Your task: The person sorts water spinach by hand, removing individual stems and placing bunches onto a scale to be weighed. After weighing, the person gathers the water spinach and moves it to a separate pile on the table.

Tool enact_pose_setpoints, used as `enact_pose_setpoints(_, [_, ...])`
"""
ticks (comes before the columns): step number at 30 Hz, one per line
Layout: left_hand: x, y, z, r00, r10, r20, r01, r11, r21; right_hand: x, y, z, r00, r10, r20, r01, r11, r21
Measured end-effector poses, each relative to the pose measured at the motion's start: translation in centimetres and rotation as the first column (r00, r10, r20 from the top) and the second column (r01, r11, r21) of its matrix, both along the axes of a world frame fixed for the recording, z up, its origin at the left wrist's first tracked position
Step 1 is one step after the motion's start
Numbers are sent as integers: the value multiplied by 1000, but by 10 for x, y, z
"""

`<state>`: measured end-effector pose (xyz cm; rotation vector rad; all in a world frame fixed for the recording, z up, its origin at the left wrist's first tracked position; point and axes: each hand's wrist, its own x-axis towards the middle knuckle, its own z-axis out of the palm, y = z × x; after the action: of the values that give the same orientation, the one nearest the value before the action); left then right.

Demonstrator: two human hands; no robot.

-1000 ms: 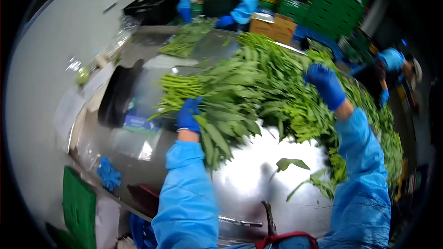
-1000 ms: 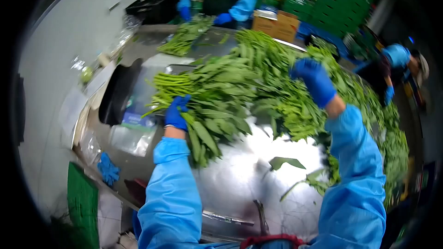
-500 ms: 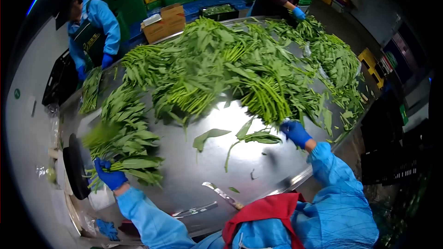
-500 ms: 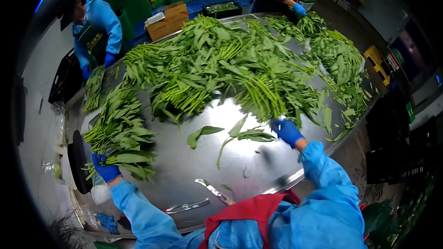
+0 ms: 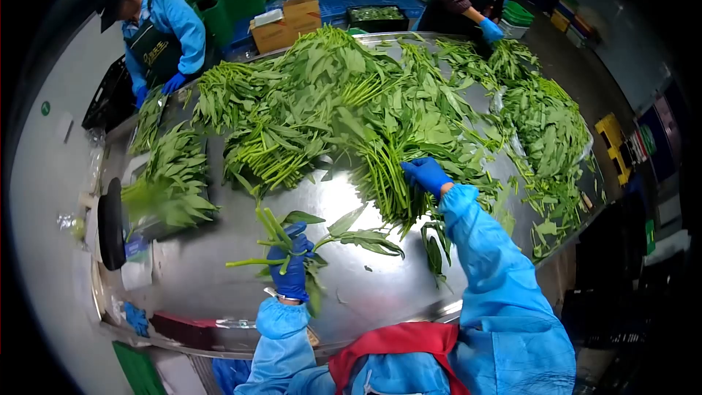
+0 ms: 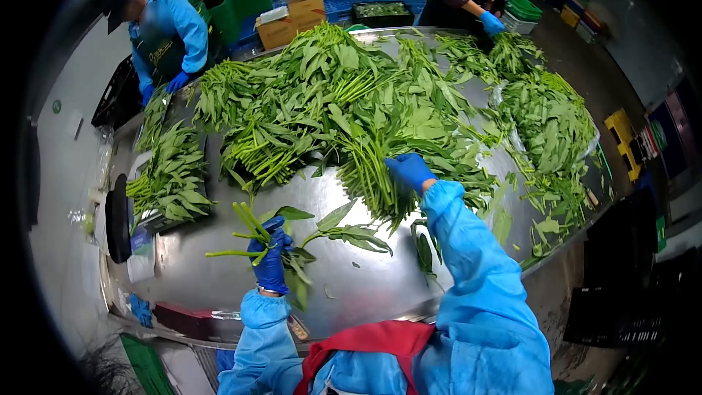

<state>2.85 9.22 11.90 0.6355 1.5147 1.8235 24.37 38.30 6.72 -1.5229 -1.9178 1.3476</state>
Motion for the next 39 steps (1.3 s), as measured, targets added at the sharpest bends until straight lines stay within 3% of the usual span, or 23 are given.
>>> enact_pose_setpoints(1, [9, 2, -1, 999, 21, 25, -21, 999, -25, 0, -1, 9, 998, 50, 29, -51, 999, 14])
enact_pose_setpoints(2, [18, 2, -4, 998, 49, 48, -47, 998, -42, 3, -2, 20, 955, 155, 251, -216, 947, 238])
enact_pose_setpoints(4, [31, 3, -10, 990, 101, 95, -94, 993, -75, 4, -5, 56, 727, 157, 668, -598, 622, 505])
enact_pose_setpoints(6, [43, -1, -10, 984, 149, 97, -142, 987, -77, 4, 7, 52, 534, 265, 803, -846, 174, 505])
enact_pose_setpoints(7, [48, -4, -9, 980, 176, 97, -169, 983, -78, 1, 12, 51, 424, 274, 863, -885, -79, 459])
enact_pose_setpoints(8, [52, -7, -7, 973, 208, 102, -198, 975, -100, -7, 19, 51, 209, 314, 926, -952, -150, 265])
enact_pose_setpoints(11, [62, -15, -5, 945, 321, 60, -311, 941, -132, -34, 39, 31, 97, 387, 917, -875, -406, 264])
enact_pose_setpoints(12, [64, -16, -4, 943, 328, 52, -319, 938, -137, -45, 41, 28, 52, 375, 926, -873, -434, 224])
enact_pose_setpoints(15, [72, -13, -8, 928, 359, 94, -348, 930, -115, -77, 33, 22, -154, 323, 934, -898, -439, 4])
enact_pose_setpoints(18, [76, -10, -2, 924, 357, 138, -346, 933, -98, -90, 30, 13, -36, 342, 939, -891, -437, 125])
enact_pose_setpoints(20, [73, -10, 3, 880, 389, 272, -396, 918, -29, -92, 29, 21, -31, 295, 955, -902, -419, 100])
enact_pose_setpoints(23, [70, -9, 1, 768, 353, 534, -452, 890, 62, -72, 33, 56, 77, 442, 894, -929, -294, 225])
enact_pose_setpoints(26, [87, 6, -9, 740, 243, 627, -398, 910, 117, -46, 39, 66, 376, 540, 753, -790, -238, 565])
enact_pose_setpoints(27, [95, 18, -21, 775, 235, 587, -357, 929, 99, -40, 32, 72, 409, 514, 754, -807, -182, 561])
enact_pose_setpoints(29, [121, 45, -14, 730, 129, 671, -262, 960, 101, -38, 4, 82, 479, 452, 753, -825, -61, 561])
enact_pose_setpoints(30, [134, 59, -14, 709, 106, 697, -274, 952, 134, -42, -11, 82, 476, 441, 761, -844, -12, 536])
enact_pose_setpoints(32, [144, 75, -38, 661, 26, 750, -269, 942, 204, -49, -43, 73, 560, 423, 712, -770, -51, 636])
enact_pose_setpoints(33, [150, 83, -25, 667, 65, 742, -336, 916, 221, -55, -56, 55, 584, 456, 672, -764, 30, 644])
enact_pose_setpoints(36, [129, 77, -58, 413, -344, 843, -185, 875, 447, -65, -92, 23, 688, 463, 559, -691, 181, 700])
enact_pose_setpoints(37, [131, 74, -52, 495, -162, 854, -205, 933, 296, -68, -101, 24, 683, 453, 574, -709, 218, 671])
enact_pose_setpoints(39, [129, 67, -54, 530, -186, 828, -217, 913, 344, -81, -119, 6, 592, 509, 625, -798, 262, 543])
